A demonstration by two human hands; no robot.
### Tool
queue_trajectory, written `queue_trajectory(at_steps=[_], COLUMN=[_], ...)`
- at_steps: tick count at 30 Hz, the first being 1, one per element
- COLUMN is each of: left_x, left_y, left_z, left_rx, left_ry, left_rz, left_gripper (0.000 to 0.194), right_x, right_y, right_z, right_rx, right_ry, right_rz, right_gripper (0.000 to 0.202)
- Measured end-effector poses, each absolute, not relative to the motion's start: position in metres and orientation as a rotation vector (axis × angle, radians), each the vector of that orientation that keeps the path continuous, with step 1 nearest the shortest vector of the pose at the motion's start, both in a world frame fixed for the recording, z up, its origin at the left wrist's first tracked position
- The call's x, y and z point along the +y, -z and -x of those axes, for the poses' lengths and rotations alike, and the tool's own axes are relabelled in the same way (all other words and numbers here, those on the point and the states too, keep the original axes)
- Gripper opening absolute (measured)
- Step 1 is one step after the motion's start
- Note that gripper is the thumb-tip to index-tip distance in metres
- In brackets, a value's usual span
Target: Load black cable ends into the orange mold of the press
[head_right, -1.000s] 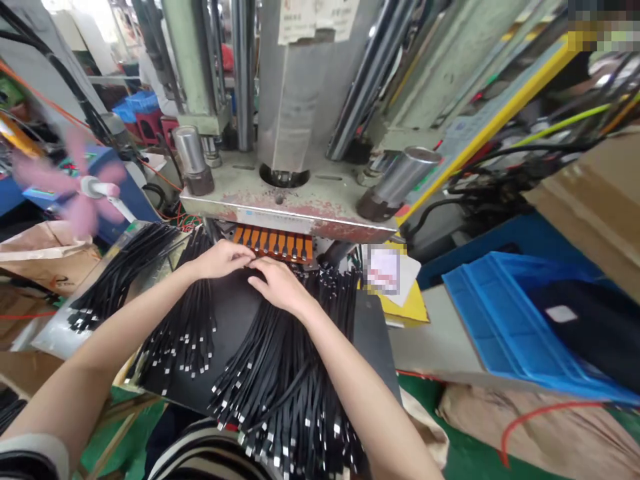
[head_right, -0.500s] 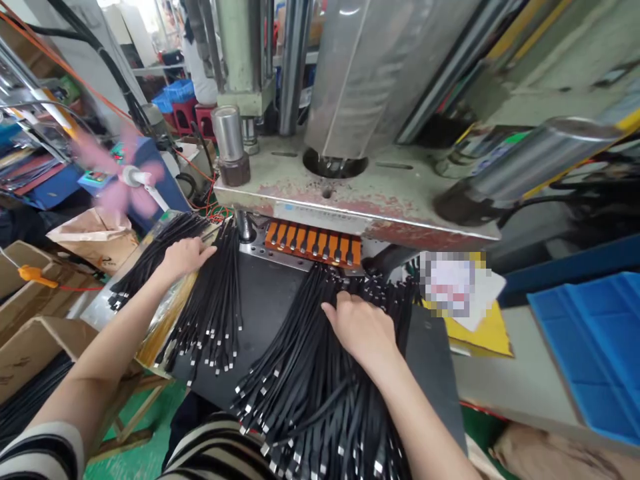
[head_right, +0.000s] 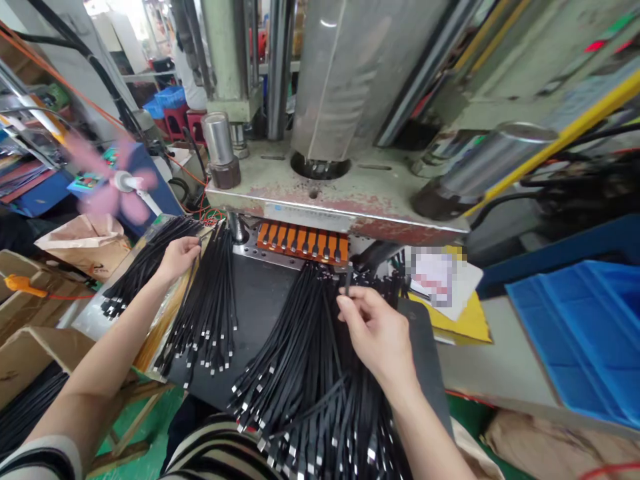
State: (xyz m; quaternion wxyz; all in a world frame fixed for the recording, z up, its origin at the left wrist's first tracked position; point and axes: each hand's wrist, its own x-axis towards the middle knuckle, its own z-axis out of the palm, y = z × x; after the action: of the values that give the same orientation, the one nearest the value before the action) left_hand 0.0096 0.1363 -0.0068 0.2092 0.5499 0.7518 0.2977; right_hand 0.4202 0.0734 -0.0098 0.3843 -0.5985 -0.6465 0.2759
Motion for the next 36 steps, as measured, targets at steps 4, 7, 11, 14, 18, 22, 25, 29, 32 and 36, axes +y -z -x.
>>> queue_trajectory(at_steps=[4,7,11,14,18,22,25,29,32,36], left_x=[0.127,0.106,0.079,0.073,0.08,0.084,0.093,0.125,0.149,0.157], left_y=[-0.025,-0.069,-0.124,-0.147,-0.156,-0.157,-0.154,-0.124,-0.079,-0.018], left_z=[-0.033,-0.068,-0.119,-0.148,-0.172,-0.186,-0.185,-0.148,-0.098,-0.039], left_rx=[1.772,1.503,1.229,1.022,0.895,0.906,1.051,1.334,1.497,1.885], left_ry=[-1.08,-1.125,-1.136,-1.139,-1.087,-1.138,-1.248,-1.467,-1.515,-1.343], left_rz=[-1.804,-2.113,-2.395,-2.501,-2.462,-2.271,-2.066,-1.793,-1.599,-1.443], left_gripper=[0.034,0.02,0.011,0.012,0.009,0.014,0.02,0.023,0.026,0.025], right_x=[0.073,0.072,0.07,0.068,0.069,0.073,0.08,0.09,0.09,0.08], right_y=[-0.016,-0.041,-0.075,-0.095,-0.112,-0.114,-0.094,-0.04,-0.008,0.002], right_z=[-0.402,-0.385,-0.37,-0.365,-0.361,-0.356,-0.351,-0.34,-0.334,-0.334], right_rx=[-1.874,-1.95,-1.944,-1.906,-1.845,-1.769,-1.785,-2.064,-2.324,-2.571], right_ry=[-0.738,-0.687,-0.659,-0.641,-0.568,-0.676,-0.901,-1.228,-1.257,-1.085], right_rz=[1.29,1.105,0.872,0.745,0.731,0.79,0.808,0.898,1.04,1.111], right_gripper=[0.029,0.027,0.019,0.016,0.024,0.035,0.036,0.027,0.025,0.008])
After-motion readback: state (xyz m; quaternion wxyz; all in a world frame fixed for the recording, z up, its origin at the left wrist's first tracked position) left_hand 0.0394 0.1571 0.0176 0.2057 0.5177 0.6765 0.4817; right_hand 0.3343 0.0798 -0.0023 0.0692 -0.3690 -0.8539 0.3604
